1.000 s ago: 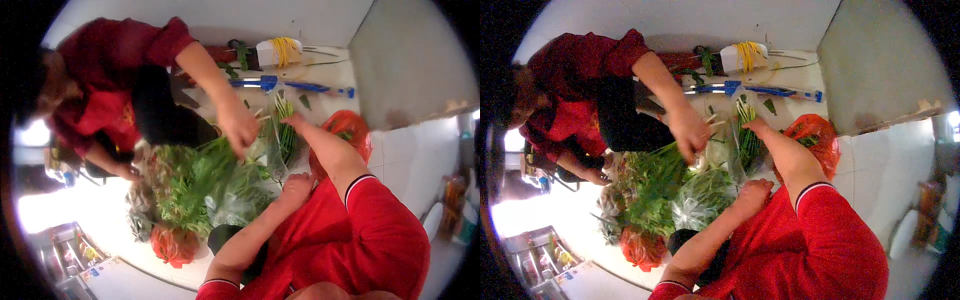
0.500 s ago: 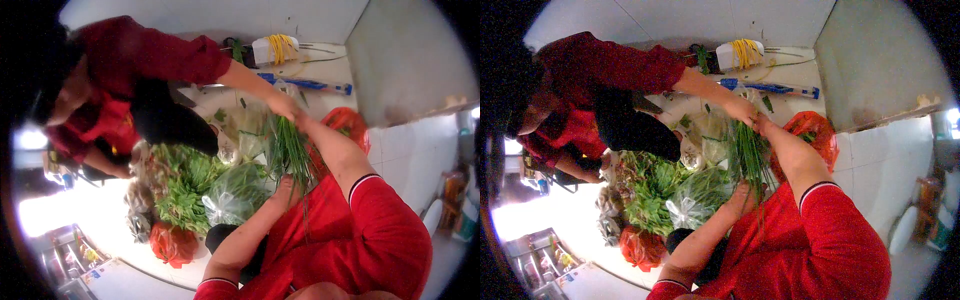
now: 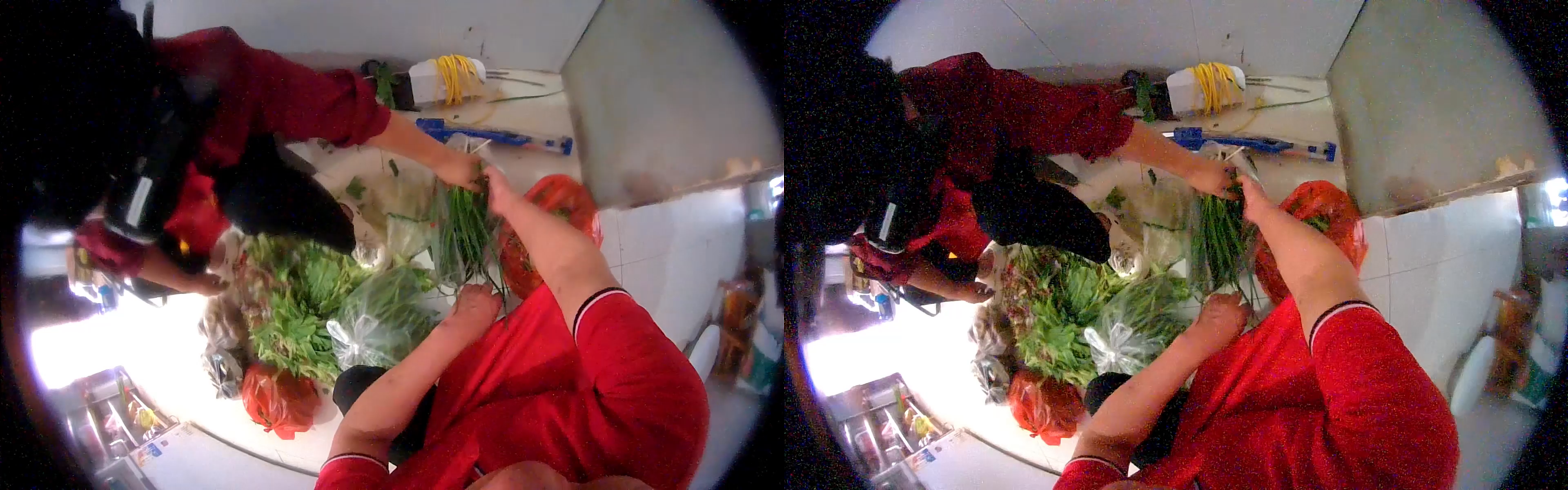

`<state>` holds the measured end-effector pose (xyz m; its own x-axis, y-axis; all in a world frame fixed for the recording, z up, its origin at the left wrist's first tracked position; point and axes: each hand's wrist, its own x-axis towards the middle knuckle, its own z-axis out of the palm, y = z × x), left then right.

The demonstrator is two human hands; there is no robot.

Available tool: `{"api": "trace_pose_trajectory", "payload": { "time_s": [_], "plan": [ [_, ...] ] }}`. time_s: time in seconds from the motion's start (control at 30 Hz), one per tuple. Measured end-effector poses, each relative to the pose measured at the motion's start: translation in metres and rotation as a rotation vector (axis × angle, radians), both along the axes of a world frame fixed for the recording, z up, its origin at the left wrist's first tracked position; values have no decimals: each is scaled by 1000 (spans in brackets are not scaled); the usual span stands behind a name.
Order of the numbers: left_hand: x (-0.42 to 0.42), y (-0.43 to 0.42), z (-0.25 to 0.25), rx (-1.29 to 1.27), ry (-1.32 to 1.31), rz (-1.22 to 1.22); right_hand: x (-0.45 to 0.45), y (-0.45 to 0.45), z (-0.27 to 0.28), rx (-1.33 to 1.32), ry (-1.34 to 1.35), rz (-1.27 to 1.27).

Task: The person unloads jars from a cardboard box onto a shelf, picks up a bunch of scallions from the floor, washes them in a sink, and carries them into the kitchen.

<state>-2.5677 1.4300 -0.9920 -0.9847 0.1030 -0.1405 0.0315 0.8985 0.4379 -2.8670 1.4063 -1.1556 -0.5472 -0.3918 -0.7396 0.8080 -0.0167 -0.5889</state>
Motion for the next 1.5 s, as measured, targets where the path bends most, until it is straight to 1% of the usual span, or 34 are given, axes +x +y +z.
{"api": "trace_pose_trajectory", "payload": {
  "time_s": [0.03, 0.13, 0.23, 0.27, 0.3, 0.33, 0.4, 0.47, 0.53, 0.57, 0.67, 0.7, 0.8, 0.87, 0.9, 0.93, 0.97, 1.0, 1.03, 1.07, 1.1, 1.13, 1.17, 1.23, 1.27, 1.33, 1.37, 1.43, 1.47, 1.5],
  "plan": [
    [1, 2, -3, -1, -20, -23, 0, -1, -8, -5, 14, -46],
    [-2, 4, -3, -12, -46, -68, -4, 2, -20, -140, -238, 60],
    [2, 4, 0, -21, 4, -63, -5, -1, -33, -44, -126, 86],
    [2, 4, 1, -12, 36, -62, -6, 2, -37, -72, -131, 127],
    [2, 4, 1, -5, 69, -62, 1, 0, -18, -102, -135, 169],
    [2, 3, 3, -4, 50, -68, 3, -1, -13, -132, -138, 210],
    [2, 4, 5, -1, 14, -83, 7, -9, -11, -104, 15, 280],
    [1, 6, 3, -33, -35, -106, 9, -16, -16, 38, 275, 311],
    [2, 11, 0, -58, -74, -143, 27, -36, 1, 296, 639, 295],
    [2, 13, 0, -66, -88, -165, 41, -41, 31, 428, 633, 279],
    [4, 15, 0, -34, -50, -167, 53, -41, 52, 412, 877, 486],
    [5, 14, 1, -14, -26, -158, 39, -48, -30, 621, 901, 573],
    [4, 8, 9, 16, -42, -141, 44, -36, 9, 666, 664, 603],
    [7, 8, 3, -32, -42, -103, 22, -23, -85, 379, 500, 387],
    [8, 10, 0, -55, -41, -85, 18, -15, -59, 298, 261, 402],
    [10, 11, -2, -58, -24, -56, 14, -6, -25, 215, 24, 408],
    [11, 11, -4, -62, -7, -30, 29, -6, 53, 236, 33, 388],
    [12, 9, -4, -66, 9, -4, 25, -4, 34, 219, 62, 382],
    [8, 4, 0, 43, 47, 32, 17, 2, -3, 200, 93, 374],
    [-1, -7, 11, 152, 85, 67, 11, 4, -29, 183, 123, 365],
    [-11, -19, 23, 263, 120, 102, 9, 4, -34, 224, 213, 410],
    [-21, -31, 36, 306, 147, 217, 8, 3, -37, 263, 303, 454],
    [-31, -44, 45, 350, 171, 331, 8, 3, -39, 305, 392, 497],
    [-45, -65, 46, 371, 200, 621, 15, -3, -27, 393, 414, 433],
    [-50, -72, 43, 328, 243, 696, 19, -6, -19, 437, 425, 401],
    [-57, -81, 26, 239, 329, 846, 29, -9, 15, 326, 395, 322],
    [-57, -80, 17, 243, 317, 891, 32, -8, 26, 272, 378, 283],
    [-55, -78, -7, 248, 288, 980, 29, -4, 29, 165, 390, 285],
    [-51, -80, -24, 267, 134, 977, 28, -1, 28, 111, 393, 284],
    [-47, -83, -47, 283, -19, 971, 28, 0, 29, 138, 433, 296]
  ]
}}
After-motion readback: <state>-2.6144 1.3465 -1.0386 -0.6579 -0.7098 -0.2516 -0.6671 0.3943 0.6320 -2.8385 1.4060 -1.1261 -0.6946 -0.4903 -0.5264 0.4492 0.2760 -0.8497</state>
